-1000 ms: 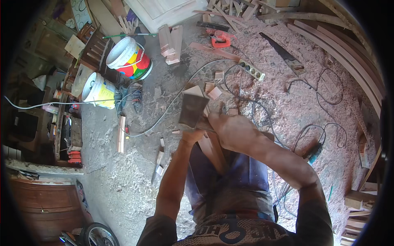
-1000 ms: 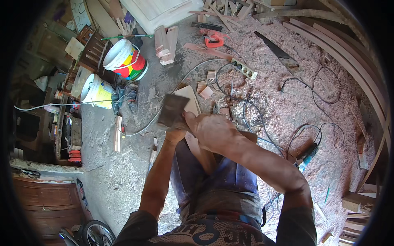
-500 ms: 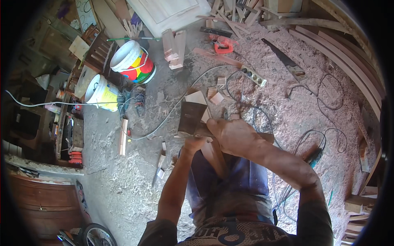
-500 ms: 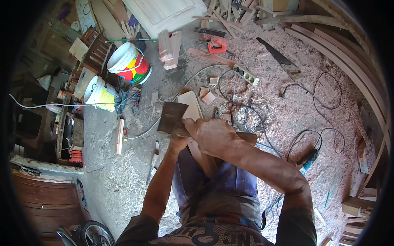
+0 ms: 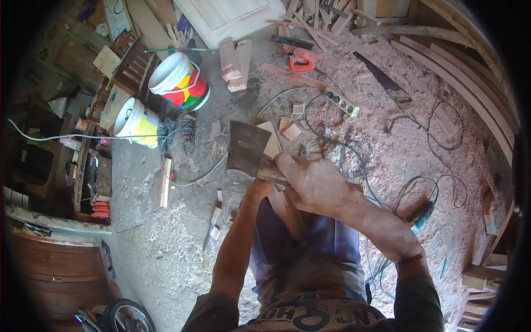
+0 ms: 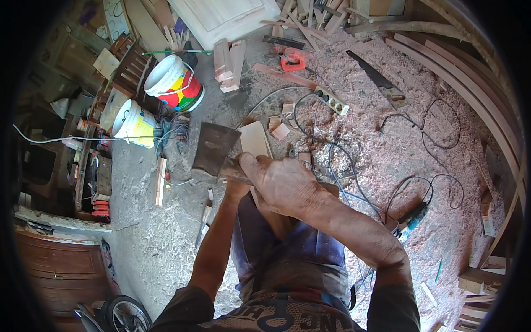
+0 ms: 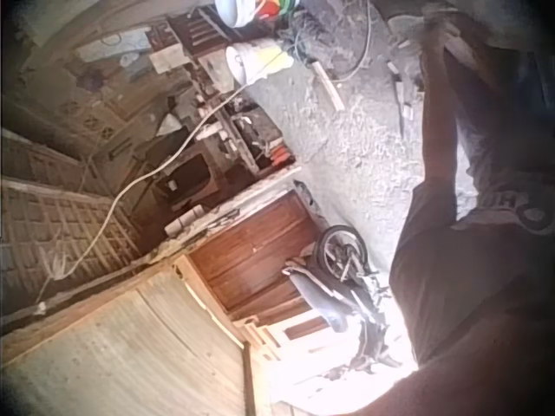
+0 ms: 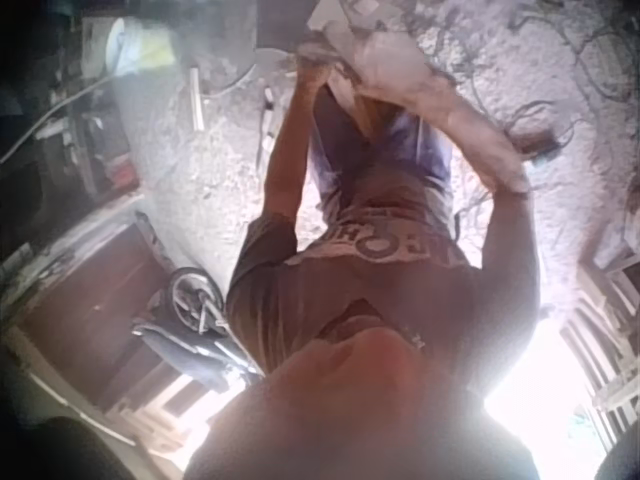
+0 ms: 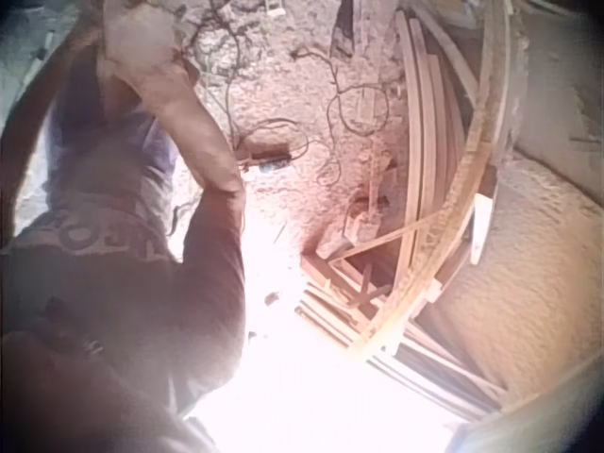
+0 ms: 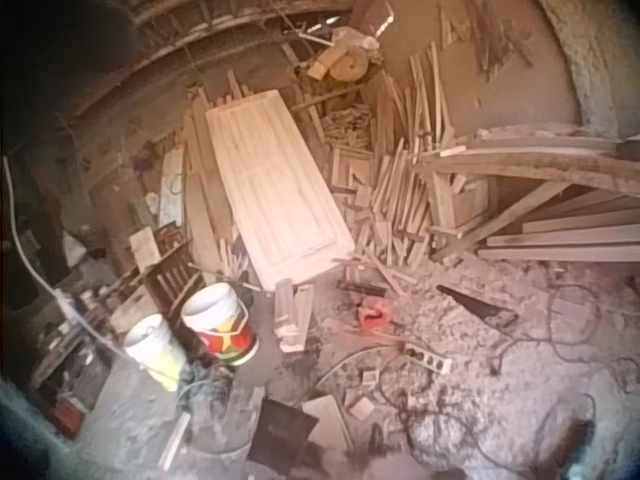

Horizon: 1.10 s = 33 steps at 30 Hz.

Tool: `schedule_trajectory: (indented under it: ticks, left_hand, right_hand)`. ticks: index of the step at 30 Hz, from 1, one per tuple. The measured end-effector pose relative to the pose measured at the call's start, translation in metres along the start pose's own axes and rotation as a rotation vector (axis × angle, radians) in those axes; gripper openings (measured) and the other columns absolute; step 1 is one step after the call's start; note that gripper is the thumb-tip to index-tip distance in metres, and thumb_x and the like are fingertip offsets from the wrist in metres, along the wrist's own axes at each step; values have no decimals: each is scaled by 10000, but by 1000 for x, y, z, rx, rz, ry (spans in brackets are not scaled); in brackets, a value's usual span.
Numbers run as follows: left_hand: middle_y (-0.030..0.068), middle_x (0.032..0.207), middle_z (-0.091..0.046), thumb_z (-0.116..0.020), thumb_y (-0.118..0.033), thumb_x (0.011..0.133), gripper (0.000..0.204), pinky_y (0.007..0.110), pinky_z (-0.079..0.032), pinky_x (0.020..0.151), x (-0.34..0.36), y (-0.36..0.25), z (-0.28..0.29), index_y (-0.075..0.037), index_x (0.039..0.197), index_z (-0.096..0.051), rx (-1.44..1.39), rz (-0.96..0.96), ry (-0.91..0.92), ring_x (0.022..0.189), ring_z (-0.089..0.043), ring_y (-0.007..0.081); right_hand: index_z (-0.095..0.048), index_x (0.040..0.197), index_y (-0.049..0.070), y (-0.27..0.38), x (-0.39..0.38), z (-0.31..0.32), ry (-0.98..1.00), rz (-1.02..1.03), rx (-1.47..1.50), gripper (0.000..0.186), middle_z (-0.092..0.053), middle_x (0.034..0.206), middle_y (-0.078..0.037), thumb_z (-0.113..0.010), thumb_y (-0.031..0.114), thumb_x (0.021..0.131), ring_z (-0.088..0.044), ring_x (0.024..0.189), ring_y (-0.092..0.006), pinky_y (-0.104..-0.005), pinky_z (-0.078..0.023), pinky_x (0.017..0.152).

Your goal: The person shapes a piece of wood using a hatchet while sitting on the floor, occasionally picking up and repositioning the wood and another wooden piece.

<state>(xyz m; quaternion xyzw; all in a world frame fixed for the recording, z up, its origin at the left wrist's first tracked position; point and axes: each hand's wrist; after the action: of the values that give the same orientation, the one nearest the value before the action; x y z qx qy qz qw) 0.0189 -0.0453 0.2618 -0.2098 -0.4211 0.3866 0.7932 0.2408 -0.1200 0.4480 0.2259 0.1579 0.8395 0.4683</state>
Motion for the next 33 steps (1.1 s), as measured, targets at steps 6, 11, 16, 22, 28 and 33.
schedule_trajectory:
  ticks: [6,11,16,22,28,33]
  left_hand:
    - [84,877,-689,-729,-15,806,165,336,-549,648,16,-55,14,-14,954,-657,-184,117,-31,743,-687,194]
    - [77,897,-719,-697,-12,845,111,329,-574,647,14,-24,16,-16,954,-679,-243,163,74,781,-715,196]
    - [90,994,-702,-754,-92,835,249,376,-552,784,15,14,5,-53,1064,-662,-26,-65,4,910,-690,240]
    - [128,1109,-649,-810,-173,820,413,424,-507,867,13,29,14,-70,1175,-625,-16,114,179,1052,-633,282]
    - [120,1148,-651,-809,-182,830,385,392,-498,913,9,45,2,-83,1155,-628,-155,134,167,1082,-627,242]
    - [107,1196,-660,-803,-190,841,386,398,-499,946,-6,56,0,-87,1181,-652,23,249,212,1106,-627,257]
  right_hand:
    - [-451,1095,47,-18,-8,-12,-188,-28,275,345,-661,768,-186,-645,70,810,-689,741,-405,-505,-514,627]
    - [-485,1156,13,-23,-11,-26,-129,-53,292,355,-662,822,-220,-662,111,863,-678,749,-441,-507,-539,643]
    - [-502,1128,8,-13,-1,-4,-33,-15,130,336,-651,796,-219,-669,113,856,-683,726,-434,-497,-563,617]
    - [-505,1093,12,-16,30,-31,91,21,-262,319,-679,789,-167,-665,133,844,-722,684,-347,-451,-592,610]
    - [-519,1209,11,-7,29,-21,46,61,-149,390,-696,831,-163,-636,145,863,-726,691,-340,-447,-588,602]
    - [-534,1159,29,-15,31,-44,109,24,-213,321,-693,842,-164,-619,128,865,-725,693,-346,-439,-582,592]
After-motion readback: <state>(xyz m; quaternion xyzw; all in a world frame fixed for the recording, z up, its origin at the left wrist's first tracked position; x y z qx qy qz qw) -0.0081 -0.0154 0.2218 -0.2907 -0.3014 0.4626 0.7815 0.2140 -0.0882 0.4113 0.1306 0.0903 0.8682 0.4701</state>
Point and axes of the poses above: each hand's wrist, its own x-axis towards the middle knuckle, its own z-axis out of the back of the hand, y = z × x
